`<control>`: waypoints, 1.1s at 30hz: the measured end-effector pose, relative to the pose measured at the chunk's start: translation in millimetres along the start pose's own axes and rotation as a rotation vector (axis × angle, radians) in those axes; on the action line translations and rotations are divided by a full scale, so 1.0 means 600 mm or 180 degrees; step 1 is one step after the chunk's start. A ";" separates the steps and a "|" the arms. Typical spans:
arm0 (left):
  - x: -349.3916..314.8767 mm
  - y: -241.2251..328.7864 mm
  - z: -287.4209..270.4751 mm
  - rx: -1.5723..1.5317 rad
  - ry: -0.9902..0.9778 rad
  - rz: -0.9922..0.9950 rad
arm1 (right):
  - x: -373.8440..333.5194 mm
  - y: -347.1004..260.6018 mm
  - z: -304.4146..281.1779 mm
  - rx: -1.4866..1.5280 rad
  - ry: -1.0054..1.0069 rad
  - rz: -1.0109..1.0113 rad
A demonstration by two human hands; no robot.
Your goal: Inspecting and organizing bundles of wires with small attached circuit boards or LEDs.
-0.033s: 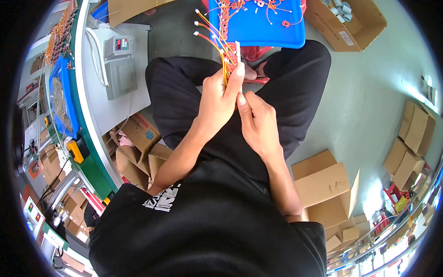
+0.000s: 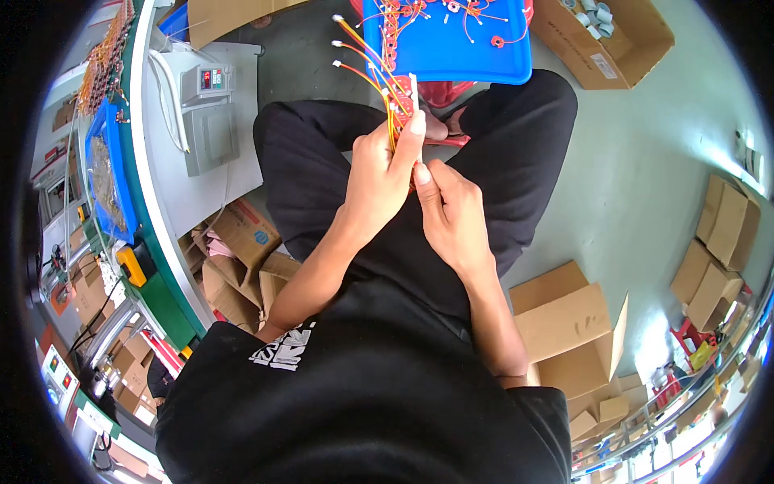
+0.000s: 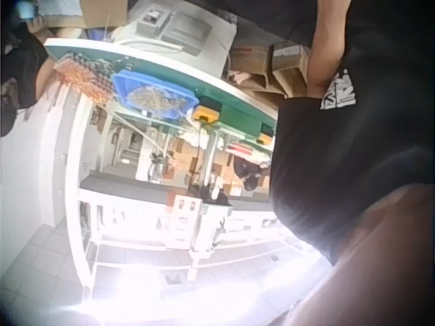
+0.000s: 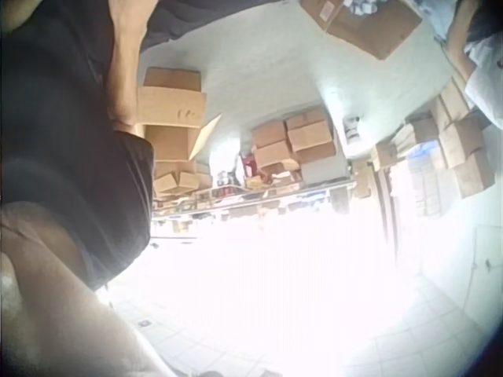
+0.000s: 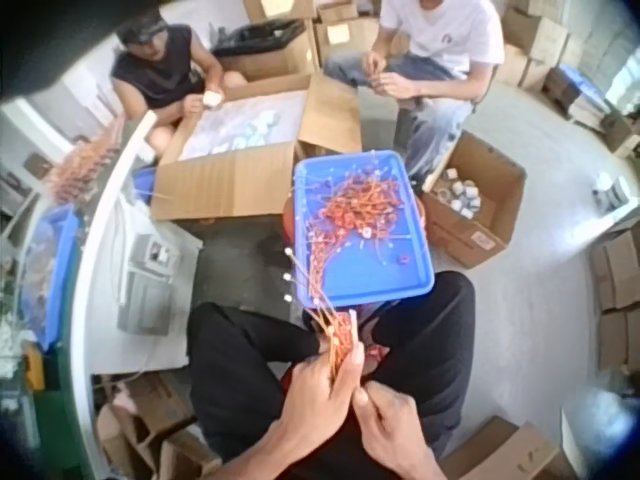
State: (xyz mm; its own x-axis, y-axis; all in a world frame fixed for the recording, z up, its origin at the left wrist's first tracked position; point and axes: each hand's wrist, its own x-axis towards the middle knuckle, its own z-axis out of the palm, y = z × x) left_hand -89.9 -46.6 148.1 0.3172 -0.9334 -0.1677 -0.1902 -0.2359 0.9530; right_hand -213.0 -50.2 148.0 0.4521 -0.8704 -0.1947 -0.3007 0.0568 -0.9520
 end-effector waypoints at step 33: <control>-0.006 0.001 0.010 0.0144 -0.0624 -0.0255 | -0.018 0.003 0.022 0.0111 0.0629 0.0516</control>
State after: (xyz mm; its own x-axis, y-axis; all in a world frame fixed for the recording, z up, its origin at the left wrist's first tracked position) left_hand -96.8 -45.2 148.0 0.1470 -0.9449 -0.2927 -0.2146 -0.3193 0.9230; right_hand -207.0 -34.4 145.2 0.2264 -0.9271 -0.2988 -0.3251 0.2173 -0.9204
